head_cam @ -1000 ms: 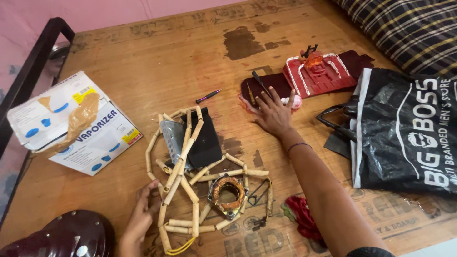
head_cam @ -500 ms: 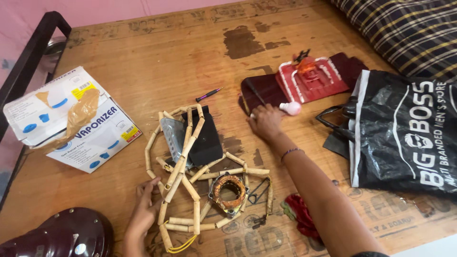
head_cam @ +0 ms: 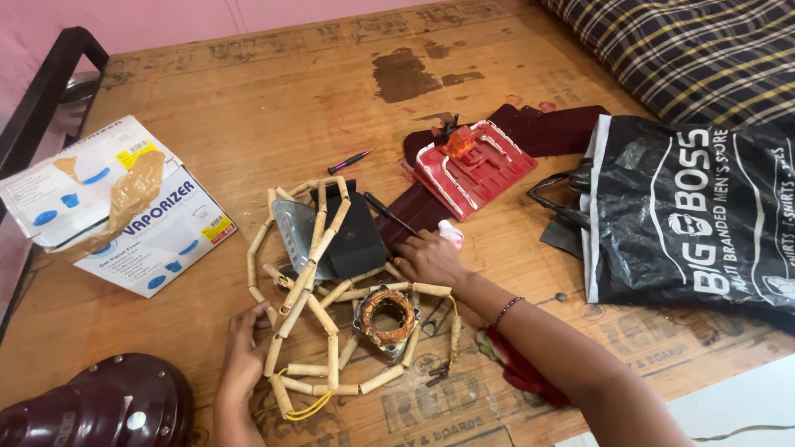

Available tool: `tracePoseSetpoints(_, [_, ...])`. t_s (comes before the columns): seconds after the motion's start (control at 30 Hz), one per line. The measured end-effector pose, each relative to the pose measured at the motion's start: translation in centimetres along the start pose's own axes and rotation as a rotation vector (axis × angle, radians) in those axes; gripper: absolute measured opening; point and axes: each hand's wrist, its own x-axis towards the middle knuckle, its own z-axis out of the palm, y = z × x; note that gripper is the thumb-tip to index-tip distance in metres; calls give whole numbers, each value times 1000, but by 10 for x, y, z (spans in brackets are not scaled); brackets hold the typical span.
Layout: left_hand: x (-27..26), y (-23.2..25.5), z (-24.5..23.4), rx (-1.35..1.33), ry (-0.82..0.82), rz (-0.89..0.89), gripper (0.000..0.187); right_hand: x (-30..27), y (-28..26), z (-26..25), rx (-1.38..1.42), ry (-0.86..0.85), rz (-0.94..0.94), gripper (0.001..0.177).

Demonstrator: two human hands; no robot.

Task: The person cleans and disassembles components of a ceiling fan, wiping the motor housing with a cloth and then inspecting and cleaning internal motor parts and wiring by hand.

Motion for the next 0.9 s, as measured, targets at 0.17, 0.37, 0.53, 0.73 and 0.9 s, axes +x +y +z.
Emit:
tracePoseSetpoints(0.17, [2,-5,1,-82,-3,-2,55,4,5,-34,137,-4,24,43])
tracePoseSetpoints(0.37, [3,4,1,-89,-7,-95,53,-10,26,-83,-9,-109,349,53])
tracePoseSetpoints(0.53, [6,-4,1,-33,17,31,55,-74,88,-106,-318,-161,943,53])
tracePoseSetpoints(0.73, [8,-10,5,-1,36,69,57,-191,184,-89,-154,-106,1505,55])
tracePoseSetpoints(0.9, [9,-10,7,-23,55,87,54,-212,182,-110,-176,18,1682,60])
